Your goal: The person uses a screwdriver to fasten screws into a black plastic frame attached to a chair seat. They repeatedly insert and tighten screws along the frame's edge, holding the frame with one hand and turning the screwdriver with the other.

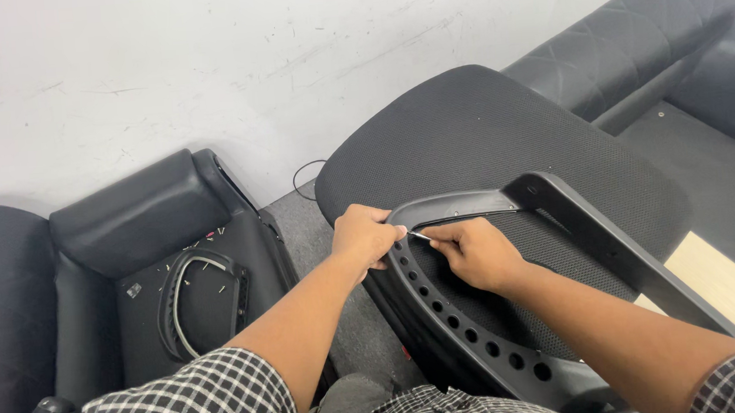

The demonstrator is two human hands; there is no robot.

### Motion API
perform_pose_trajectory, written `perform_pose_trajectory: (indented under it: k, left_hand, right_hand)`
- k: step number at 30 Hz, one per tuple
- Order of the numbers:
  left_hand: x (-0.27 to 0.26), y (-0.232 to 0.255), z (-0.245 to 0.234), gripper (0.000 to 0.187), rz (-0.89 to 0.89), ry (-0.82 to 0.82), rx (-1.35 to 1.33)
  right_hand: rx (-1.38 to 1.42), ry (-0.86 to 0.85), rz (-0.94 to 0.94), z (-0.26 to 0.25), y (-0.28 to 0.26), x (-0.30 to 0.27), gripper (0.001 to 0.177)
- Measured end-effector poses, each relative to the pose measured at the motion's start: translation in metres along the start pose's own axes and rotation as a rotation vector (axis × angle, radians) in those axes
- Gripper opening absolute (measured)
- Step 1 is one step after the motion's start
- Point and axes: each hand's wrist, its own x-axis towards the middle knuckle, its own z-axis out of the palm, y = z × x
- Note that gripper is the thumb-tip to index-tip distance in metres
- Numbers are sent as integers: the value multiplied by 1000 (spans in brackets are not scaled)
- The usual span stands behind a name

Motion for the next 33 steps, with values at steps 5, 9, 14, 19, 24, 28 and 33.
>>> perform_pose_trajectory:
  k: [5,9,14,19,24,28,33]
  left_hand:
    - [-5,-7,4,39,235,165,245]
    - [-16,-13,10,41,702,336,540]
    - [-13,-10,16,8,704,234,759]
    - [-1,-9,21,9,764,161,967]
    - [3,-12,20,8,929,121,1053]
    - [3,-4,24,13,864,51,1199]
    - [3,4,23,23,731,16,1258]
  right_hand:
    - [-25,3,-25,0,2,0,31]
    - [-12,28,-79,-3,-2,-1,30]
    - [7,9,-34,-5,-5,-3,32]
    - [-17,18,-25,-4,-6,-5,32]
    - [-49,-8,12,-4,-4,-2,32]
    - [-68,-40,22,-6,-3,-6,31]
    - [-103,-55,54,-6,0,-15,32]
